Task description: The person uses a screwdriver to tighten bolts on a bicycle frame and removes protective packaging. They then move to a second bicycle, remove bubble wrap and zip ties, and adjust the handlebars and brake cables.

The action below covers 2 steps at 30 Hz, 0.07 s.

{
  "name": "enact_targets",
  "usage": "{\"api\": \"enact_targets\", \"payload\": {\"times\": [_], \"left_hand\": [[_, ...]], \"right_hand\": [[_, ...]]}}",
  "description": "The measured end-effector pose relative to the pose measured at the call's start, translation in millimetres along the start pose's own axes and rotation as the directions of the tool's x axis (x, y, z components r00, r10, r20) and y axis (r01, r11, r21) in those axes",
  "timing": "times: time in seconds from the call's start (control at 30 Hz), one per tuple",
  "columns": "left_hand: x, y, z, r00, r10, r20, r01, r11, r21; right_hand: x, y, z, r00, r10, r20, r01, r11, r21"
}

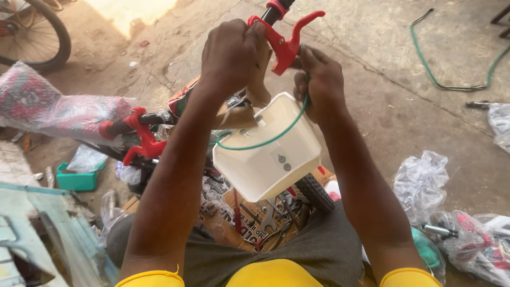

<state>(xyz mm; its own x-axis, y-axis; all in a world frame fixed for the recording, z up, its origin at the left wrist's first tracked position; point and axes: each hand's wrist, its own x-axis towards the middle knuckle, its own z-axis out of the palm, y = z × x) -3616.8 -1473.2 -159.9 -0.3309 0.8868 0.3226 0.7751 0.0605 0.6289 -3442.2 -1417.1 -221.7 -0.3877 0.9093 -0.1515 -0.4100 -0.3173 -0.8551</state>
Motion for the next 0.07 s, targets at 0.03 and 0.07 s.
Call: {"api": "enact_targets", "payload": {"times": [0.03, 0.07], "left_hand": [[0.2, -1.0, -6.0, 0.996, -0.048, 0.073, 0.050, 0.998, -0.028], [1.6, -0.6, -12.9, 0.986, -0.091, 0.142, 0.099, 0.994, -0.053]], "right_hand": [[2.9, 1.4, 1.7, 0.996, -0.083, 0.023, 0.083, 0.996, -0.016], [6.0, 3.1, 5.7, 0.984, -0.169, 0.050, 0.170, 0.985, -0.028]]}}
